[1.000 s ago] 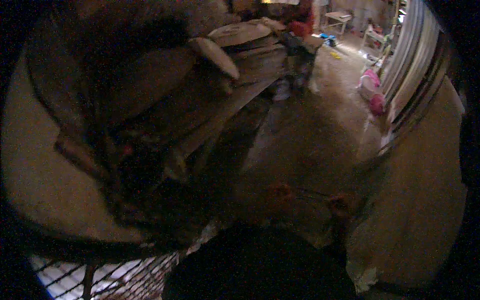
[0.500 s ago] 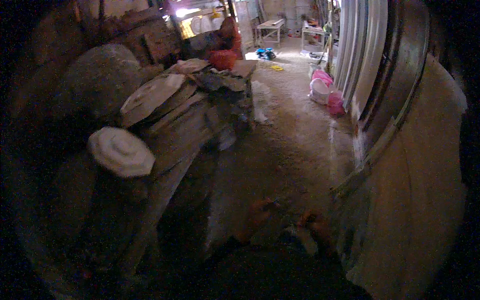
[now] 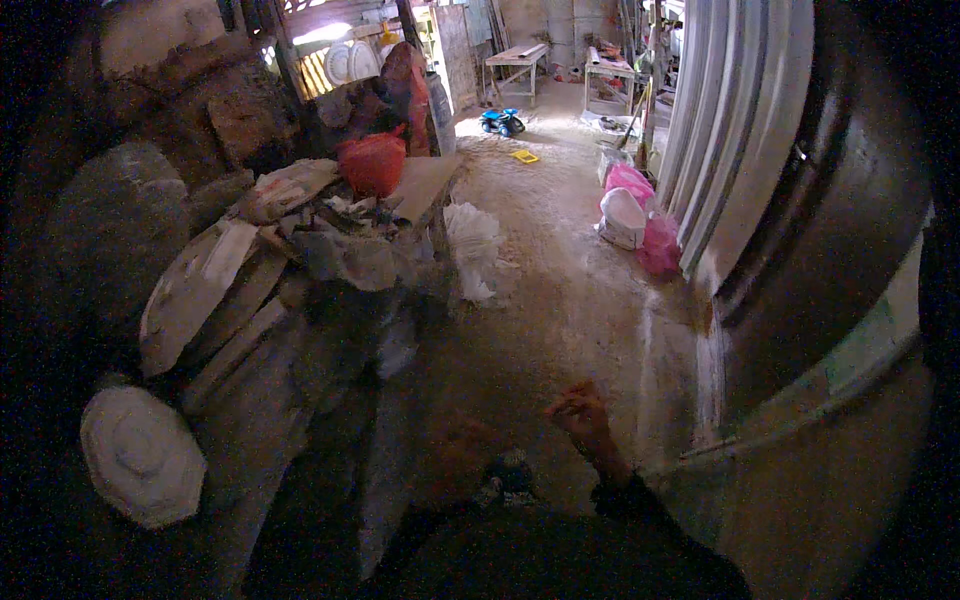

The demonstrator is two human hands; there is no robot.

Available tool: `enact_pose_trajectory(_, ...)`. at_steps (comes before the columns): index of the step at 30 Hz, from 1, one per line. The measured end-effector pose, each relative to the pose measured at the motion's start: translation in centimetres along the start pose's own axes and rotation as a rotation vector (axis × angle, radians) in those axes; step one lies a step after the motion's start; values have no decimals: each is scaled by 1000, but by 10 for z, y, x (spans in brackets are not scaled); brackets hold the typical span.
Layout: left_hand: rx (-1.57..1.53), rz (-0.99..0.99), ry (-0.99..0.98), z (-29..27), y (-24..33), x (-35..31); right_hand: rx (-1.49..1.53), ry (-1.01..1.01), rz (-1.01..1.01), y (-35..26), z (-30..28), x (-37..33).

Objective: The person untangles and organizes black cords on a wooden workbench. They separate the cords into smaller bundles and place them on the table. The person briefly walks through a cluttered workshop area before returning to the workbench to continue sorting.

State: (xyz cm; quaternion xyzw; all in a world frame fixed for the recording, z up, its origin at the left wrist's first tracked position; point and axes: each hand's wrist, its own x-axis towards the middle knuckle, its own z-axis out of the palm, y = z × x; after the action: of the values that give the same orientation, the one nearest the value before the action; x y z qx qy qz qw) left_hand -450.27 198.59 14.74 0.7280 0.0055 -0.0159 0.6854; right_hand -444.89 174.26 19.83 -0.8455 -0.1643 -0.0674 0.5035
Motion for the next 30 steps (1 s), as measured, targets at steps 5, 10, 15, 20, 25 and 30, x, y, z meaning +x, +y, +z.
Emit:
enact_pose_trajectory(5, 30, 43, 307, 0, -30, 191, 340, -562, -259, 31, 5, 132)
enact_pose_trajectory(10, 157, 106, 136, 38, -12, 384, 461, -469, -102, 81, -42, 277)
enact_pose_trajectory(15, 8, 51, -628, 98, 16, 514, 229, -66, 84, 188, -99, 390)
enact_pose_trajectory(20, -240, 138, -993, 181, 10, 649, 156, 406, 277, 326, -120, 523)
enact_pose_trajectory(25, -4, 174, -814, 173, 30, 838, -304, 517, -25, 389, -128, 708)
enact_pose_trajectory(30, 192, 233, -31, 111, 31, 996, -19, 211, -144, 423, -134, 878)
